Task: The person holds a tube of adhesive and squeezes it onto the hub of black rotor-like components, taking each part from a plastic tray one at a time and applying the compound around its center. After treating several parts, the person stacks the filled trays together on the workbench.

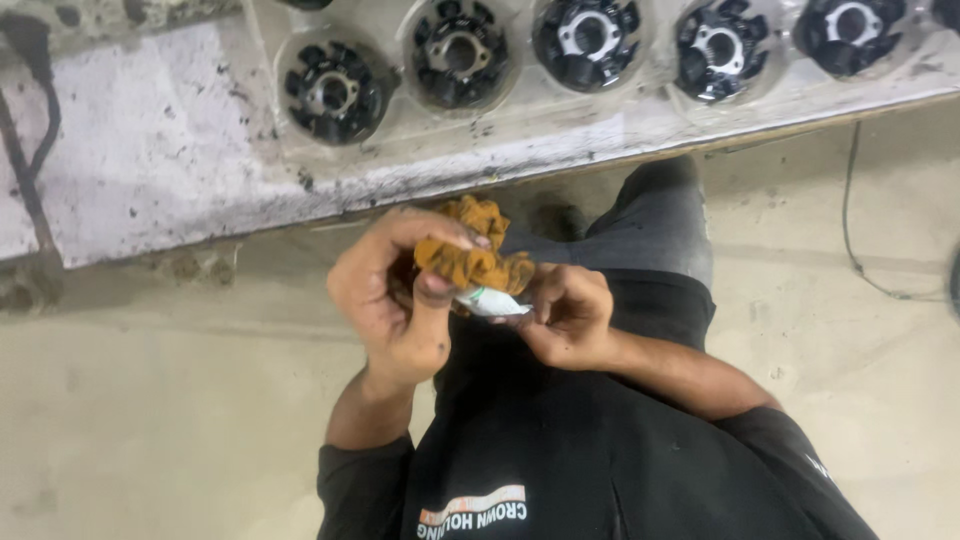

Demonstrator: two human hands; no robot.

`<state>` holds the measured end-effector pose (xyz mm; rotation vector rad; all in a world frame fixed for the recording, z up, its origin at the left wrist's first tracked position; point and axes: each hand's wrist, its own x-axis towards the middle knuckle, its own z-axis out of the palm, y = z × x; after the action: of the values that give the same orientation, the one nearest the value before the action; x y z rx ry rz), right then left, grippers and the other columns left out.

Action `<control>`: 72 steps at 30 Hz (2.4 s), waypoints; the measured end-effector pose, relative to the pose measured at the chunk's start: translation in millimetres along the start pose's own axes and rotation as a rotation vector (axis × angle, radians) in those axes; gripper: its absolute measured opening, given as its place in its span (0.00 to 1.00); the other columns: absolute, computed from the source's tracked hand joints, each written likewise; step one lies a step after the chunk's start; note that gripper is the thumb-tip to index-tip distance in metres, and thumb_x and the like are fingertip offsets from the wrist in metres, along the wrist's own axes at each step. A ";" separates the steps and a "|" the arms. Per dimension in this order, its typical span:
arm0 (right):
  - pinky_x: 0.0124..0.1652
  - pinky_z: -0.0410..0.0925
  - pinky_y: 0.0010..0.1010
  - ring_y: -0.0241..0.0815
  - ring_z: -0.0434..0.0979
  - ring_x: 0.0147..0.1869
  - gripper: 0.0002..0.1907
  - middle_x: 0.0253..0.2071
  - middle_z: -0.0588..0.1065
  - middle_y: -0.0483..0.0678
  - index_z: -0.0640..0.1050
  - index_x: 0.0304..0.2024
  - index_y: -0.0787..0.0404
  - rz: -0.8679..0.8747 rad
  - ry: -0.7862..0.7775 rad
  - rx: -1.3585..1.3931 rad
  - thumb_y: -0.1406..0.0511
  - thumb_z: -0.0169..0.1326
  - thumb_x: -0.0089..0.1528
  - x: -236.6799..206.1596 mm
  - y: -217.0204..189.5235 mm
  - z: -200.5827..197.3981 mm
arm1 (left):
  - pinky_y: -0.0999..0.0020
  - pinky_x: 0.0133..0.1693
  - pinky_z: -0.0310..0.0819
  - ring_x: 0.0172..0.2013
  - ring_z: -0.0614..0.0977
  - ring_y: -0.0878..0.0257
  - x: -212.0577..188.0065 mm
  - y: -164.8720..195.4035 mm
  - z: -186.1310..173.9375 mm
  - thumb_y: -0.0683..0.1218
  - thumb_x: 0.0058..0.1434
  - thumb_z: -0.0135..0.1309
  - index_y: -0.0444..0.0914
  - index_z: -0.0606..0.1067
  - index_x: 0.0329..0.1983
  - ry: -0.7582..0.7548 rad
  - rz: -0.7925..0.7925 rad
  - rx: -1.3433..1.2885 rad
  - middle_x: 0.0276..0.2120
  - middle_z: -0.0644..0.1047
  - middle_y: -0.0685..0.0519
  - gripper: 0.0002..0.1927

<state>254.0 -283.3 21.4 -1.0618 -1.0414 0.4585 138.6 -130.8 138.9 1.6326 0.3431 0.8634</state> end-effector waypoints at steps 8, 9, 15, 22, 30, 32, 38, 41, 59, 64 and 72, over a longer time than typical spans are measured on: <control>0.46 0.75 0.25 0.32 0.81 0.48 0.15 0.42 0.78 0.48 0.69 0.49 0.66 0.461 -0.064 0.118 0.75 0.56 0.62 17.1 -37.9 -24.4 | 0.76 0.43 0.77 0.38 0.84 0.64 5.3 6.4 35.2 0.57 0.74 0.56 0.31 0.76 0.46 0.034 0.067 0.070 0.39 0.81 0.47 0.22; 0.46 0.75 0.25 0.34 0.81 0.48 0.14 0.42 0.79 0.48 0.71 0.52 0.67 0.501 -0.116 0.099 0.75 0.54 0.63 21.2 -44.5 -29.5 | 0.76 0.42 0.77 0.38 0.83 0.64 5.5 6.7 38.8 0.56 0.74 0.56 0.31 0.76 0.45 0.040 0.069 0.092 0.39 0.81 0.47 0.21; 0.46 0.75 0.33 0.44 0.83 0.46 0.11 0.41 0.80 0.52 0.77 0.50 0.67 0.324 -0.312 -0.121 0.74 0.53 0.64 35.2 -67.3 -45.6 | 0.78 0.42 0.76 0.37 0.83 0.65 4.0 8.3 49.2 0.54 0.74 0.57 0.31 0.76 0.45 0.047 0.065 0.097 0.39 0.81 0.47 0.19; 0.43 0.75 0.33 0.42 0.84 0.42 0.09 0.37 0.81 0.50 0.79 0.46 0.66 0.423 -0.313 -0.123 0.72 0.54 0.63 30.1 -61.5 -36.2 | 0.80 0.37 0.73 0.34 0.81 0.68 -0.4 8.7 40.2 0.54 0.72 0.58 0.31 0.78 0.43 0.038 0.052 0.158 0.37 0.81 0.50 0.19; 0.30 0.69 0.24 0.29 0.74 0.28 0.10 0.29 0.80 0.46 0.83 0.43 0.65 0.844 -0.282 0.148 0.70 0.51 0.67 16.6 -54.6 -31.3 | 0.79 0.37 0.74 0.35 0.82 0.68 -7.5 9.3 36.8 0.54 0.74 0.57 0.32 0.78 0.45 0.032 0.093 0.150 0.38 0.82 0.49 0.18; 0.31 0.70 0.23 0.29 0.75 0.30 0.11 0.30 0.79 0.46 0.82 0.46 0.66 0.803 -0.314 0.199 0.70 0.49 0.68 14.8 -54.5 -33.8 | 0.79 0.38 0.75 0.36 0.83 0.68 -8.7 8.8 36.6 0.54 0.74 0.57 0.32 0.77 0.45 0.033 0.090 0.132 0.39 0.82 0.49 0.18; 0.44 0.77 0.30 0.39 0.84 0.41 0.16 0.38 0.82 0.50 0.76 0.56 0.69 0.392 -0.451 0.201 0.70 0.40 0.71 14.0 -58.3 -47.4 | 0.80 0.36 0.72 0.34 0.80 0.70 -11.5 6.3 31.4 0.55 0.73 0.58 0.31 0.77 0.46 0.065 0.015 0.032 0.39 0.80 0.50 0.20; 0.40 0.78 0.32 0.43 0.84 0.37 0.18 0.34 0.81 0.52 0.75 0.56 0.71 0.527 -0.414 0.251 0.70 0.39 0.70 13.0 -59.8 -48.6 | 0.81 0.34 0.71 0.32 0.79 0.70 -13.7 3.4 35.9 0.55 0.72 0.58 0.31 0.77 0.45 0.066 -0.005 0.058 0.38 0.80 0.50 0.20; 0.34 0.75 0.34 0.48 0.82 0.36 0.07 0.36 0.79 0.58 0.76 0.44 0.74 -0.095 -0.238 -0.043 0.77 0.55 0.62 -10.0 -48.7 -35.5 | 0.70 0.46 0.78 0.40 0.83 0.61 -21.8 -10.9 31.6 0.53 0.72 0.60 0.28 0.73 0.49 0.128 -0.070 -0.311 0.40 0.79 0.46 0.21; 0.33 0.74 0.30 0.46 0.85 0.34 0.02 0.34 0.81 0.57 0.77 0.40 0.71 0.084 -0.120 -0.024 0.76 0.54 0.65 -6.9 -50.0 -36.9 | 0.71 0.47 0.79 0.40 0.83 0.61 -22.0 -16.4 37.8 0.54 0.72 0.61 0.28 0.73 0.49 0.143 -0.055 -0.251 0.39 0.79 0.46 0.22; 0.40 0.74 0.40 0.56 0.83 0.39 0.14 0.38 0.79 0.60 0.75 0.53 0.77 0.106 -0.399 -0.011 0.75 0.50 0.65 9.5 -69.6 -49.1 | 0.75 0.44 0.75 0.39 0.81 0.65 -22.2 -8.8 31.7 0.53 0.72 0.60 0.28 0.74 0.49 0.155 -0.072 -0.250 0.39 0.79 0.47 0.22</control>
<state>290.2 -331.9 82.0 -1.0629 -1.3420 0.7731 147.5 -165.7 122.1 1.3187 0.3835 0.9409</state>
